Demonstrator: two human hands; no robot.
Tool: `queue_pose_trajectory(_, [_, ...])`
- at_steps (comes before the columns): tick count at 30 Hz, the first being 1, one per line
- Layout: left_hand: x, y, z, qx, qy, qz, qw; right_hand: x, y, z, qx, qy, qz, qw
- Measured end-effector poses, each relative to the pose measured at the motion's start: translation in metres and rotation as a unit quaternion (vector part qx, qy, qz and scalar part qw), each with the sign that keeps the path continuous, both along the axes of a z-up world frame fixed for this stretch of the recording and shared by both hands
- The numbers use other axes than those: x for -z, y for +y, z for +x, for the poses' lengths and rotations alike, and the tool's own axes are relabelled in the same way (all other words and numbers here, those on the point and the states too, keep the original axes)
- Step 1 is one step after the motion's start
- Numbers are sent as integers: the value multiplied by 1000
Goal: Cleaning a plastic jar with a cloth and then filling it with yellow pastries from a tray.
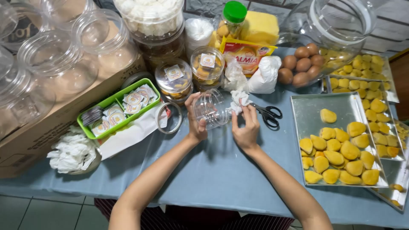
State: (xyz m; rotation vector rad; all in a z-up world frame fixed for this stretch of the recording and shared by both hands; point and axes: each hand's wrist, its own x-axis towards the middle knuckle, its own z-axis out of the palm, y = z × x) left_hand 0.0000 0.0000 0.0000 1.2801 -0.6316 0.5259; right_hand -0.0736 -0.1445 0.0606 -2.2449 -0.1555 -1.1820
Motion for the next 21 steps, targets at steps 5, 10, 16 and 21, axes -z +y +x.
queue_pose_trajectory(5, [-8, 0, -1, -22, 8, 19, 1000, 9, -5, 2, -66, 74, -89, 991])
queue_pose_trajectory(10, [-12, 2, -2, -16, 17, 28, 999, 14, -7, -2, -6, 68, -107, 992])
queue_pose_trajectory(16, [-13, -3, -1, 6, -40, 26, 999, 10, -9, -9, -36, 21, -13, 999])
queue_pose_trajectory(21, [-20, -5, -10, 118, -46, 34, 991, 44, -27, -6, -48, -5, 84, 995])
